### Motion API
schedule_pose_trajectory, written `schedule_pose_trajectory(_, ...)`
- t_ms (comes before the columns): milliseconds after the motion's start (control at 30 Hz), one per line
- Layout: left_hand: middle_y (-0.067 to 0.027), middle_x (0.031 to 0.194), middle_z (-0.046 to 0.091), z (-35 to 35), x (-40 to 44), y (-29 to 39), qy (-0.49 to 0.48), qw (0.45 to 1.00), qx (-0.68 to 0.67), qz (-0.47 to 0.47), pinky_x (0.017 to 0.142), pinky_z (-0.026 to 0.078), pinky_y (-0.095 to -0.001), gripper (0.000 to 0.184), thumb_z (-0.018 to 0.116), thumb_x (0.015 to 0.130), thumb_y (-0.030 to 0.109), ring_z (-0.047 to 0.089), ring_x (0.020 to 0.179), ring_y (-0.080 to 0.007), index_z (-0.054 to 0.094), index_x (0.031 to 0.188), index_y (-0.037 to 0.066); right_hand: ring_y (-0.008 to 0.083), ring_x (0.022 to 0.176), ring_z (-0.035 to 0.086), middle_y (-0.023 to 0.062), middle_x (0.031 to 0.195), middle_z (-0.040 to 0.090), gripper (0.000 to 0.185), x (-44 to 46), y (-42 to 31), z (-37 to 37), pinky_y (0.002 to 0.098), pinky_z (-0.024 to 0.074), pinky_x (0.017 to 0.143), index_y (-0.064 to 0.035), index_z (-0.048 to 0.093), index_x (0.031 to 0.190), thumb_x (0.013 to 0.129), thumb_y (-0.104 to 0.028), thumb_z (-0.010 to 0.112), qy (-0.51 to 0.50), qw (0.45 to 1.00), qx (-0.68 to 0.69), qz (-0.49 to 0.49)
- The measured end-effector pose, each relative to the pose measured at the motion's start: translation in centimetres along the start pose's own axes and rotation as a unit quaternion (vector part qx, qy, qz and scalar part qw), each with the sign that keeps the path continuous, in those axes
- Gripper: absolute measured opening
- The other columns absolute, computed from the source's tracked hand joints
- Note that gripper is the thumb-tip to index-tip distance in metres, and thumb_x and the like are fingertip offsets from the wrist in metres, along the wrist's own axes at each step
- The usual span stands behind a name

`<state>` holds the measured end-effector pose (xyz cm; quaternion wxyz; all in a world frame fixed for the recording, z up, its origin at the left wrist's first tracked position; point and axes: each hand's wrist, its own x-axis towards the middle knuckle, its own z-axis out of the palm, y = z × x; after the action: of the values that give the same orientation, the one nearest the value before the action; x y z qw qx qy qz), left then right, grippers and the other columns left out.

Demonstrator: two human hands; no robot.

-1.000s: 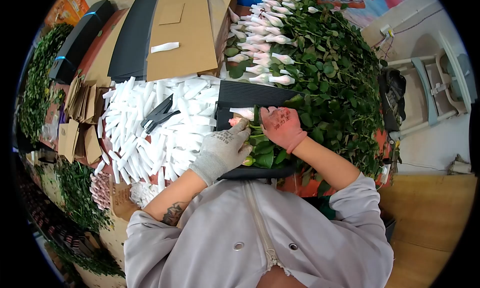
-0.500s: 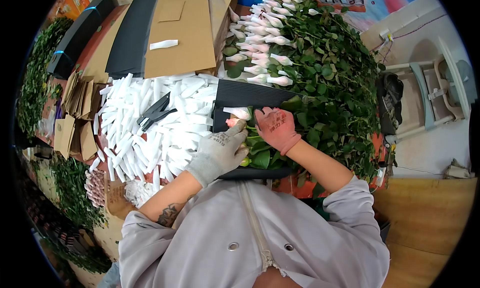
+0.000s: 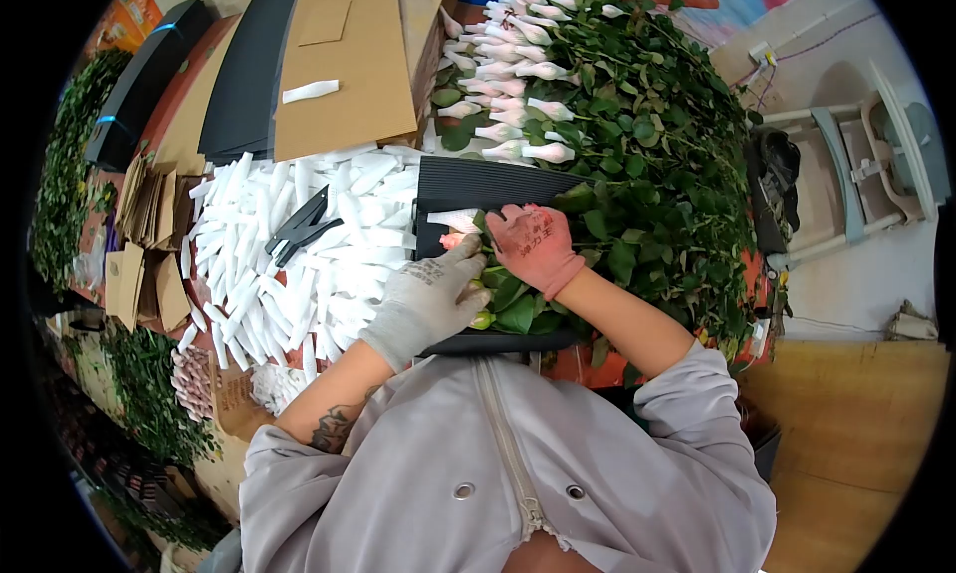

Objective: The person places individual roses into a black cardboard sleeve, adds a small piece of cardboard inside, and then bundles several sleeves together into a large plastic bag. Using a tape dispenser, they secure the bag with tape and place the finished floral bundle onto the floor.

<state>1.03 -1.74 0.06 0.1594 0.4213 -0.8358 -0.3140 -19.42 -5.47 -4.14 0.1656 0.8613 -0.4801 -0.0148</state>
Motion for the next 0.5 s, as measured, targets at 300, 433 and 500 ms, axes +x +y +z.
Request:
schedule_pose_trajectory(300, -0.0011, 0.071, 0.059, 0.6, 0.7, -7.5, 0.169, 0.886, -0.381, -0.204, 0.059, 0.044, -0.0226, 0.023, 0.064, 0.083, 0.022, 0.051, 0.065, -0.0062, 0.061, 0.087, -0.001, 0.0222, 0.071, 0.056, 0.0038, 0.074, 0.055, 0.021, 0.4, -0.3, -2.5, 0.0334, 0.0425, 0.063, -0.0086, 0.055, 0.094, 0.076, -0.015, 0.048, 0.025, 0.996, 0.080, 0.002)
schedule_pose_trajectory(433, 0.0006, 0.063, 0.058, 1.3, 2.8, -6.7, 0.174, 0.891, -0.367, -0.201, 0.053, 0.042, -0.0217, 0.028, 0.070, 0.078, 0.026, 0.048, 0.056, -0.0052, 0.064, 0.081, -0.001, 0.0193, 0.077, 0.058, 0.0017, 0.082, 0.056, 0.022, -0.2, -0.5, -2.3, 0.0327, 0.0430, 0.069, -0.0154, 0.056, 0.092, 0.074, -0.027, 0.057, 0.069, 0.997, 0.042, 0.002)
schedule_pose_trajectory(500, -0.0002, 0.064, 0.059, 2.0, 4.0, -7.1, 0.190, 0.871, -0.407, -0.202, 0.052, 0.042, -0.0224, 0.027, 0.070, 0.078, 0.025, 0.048, 0.056, -0.0055, 0.065, 0.078, -0.002, 0.0191, 0.079, 0.058, 0.0008, 0.085, 0.057, 0.025, 0.0, -0.5, -2.6, 0.0335, 0.0420, 0.071, -0.0163, 0.057, 0.097, 0.075, -0.029, 0.057, 0.015, 0.999, 0.038, 0.016)
